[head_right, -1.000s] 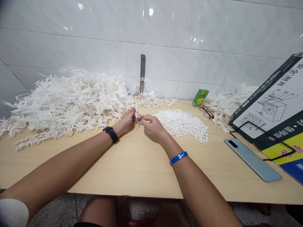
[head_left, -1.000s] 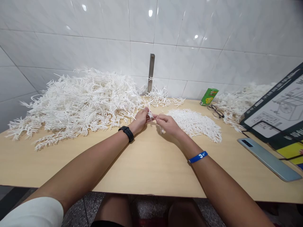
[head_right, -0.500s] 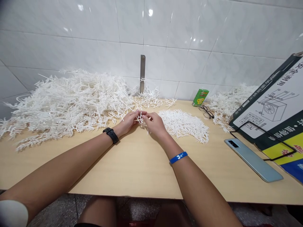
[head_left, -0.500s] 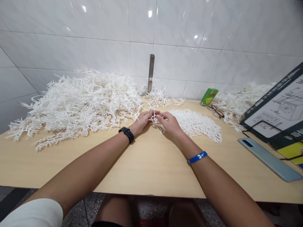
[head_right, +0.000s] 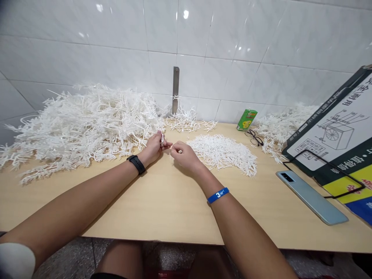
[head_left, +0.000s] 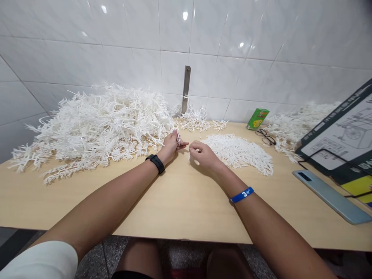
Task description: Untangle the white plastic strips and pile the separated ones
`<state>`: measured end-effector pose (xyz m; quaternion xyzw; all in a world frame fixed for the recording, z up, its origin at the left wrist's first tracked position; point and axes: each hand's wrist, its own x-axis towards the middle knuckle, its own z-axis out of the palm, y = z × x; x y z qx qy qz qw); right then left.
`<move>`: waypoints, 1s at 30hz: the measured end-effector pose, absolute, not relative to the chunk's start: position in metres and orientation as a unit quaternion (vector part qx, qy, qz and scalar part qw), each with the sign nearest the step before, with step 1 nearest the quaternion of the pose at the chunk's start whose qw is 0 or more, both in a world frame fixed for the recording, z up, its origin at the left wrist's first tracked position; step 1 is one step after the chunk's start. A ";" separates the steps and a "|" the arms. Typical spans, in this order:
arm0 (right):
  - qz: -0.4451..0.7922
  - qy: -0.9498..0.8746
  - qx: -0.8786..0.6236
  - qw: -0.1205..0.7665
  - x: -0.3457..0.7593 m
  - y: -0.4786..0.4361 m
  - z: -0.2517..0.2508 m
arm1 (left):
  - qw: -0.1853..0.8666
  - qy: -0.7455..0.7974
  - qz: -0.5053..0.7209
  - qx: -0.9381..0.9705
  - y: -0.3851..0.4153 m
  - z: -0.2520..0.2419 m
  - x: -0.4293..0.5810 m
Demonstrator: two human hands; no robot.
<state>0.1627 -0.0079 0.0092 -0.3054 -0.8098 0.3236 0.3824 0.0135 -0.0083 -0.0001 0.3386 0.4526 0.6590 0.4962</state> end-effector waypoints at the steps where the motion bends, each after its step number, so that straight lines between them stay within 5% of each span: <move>1: 0.296 -0.815 -0.322 0.381 0.164 -0.006 0.009 | 0.498 0.454 0.656 0.340 -0.009 0.001 0.012; 8: 0.130 -0.775 -0.466 0.405 0.183 0.011 0.007 | 0.520 0.427 0.593 0.442 -0.016 0.001 0.011; 17: 0.366 -0.768 -0.337 0.403 0.166 -0.002 0.007 | 0.528 0.388 0.568 0.497 -0.013 -0.004 0.013; 26: 0.329 -0.809 -0.314 0.372 0.166 -0.007 0.010 | 0.489 0.450 0.645 0.376 -0.004 -0.004 0.012; 30: 0.219 -0.829 -0.371 0.356 0.170 -0.003 0.009 | 0.507 0.450 0.644 0.355 -0.009 0.002 0.011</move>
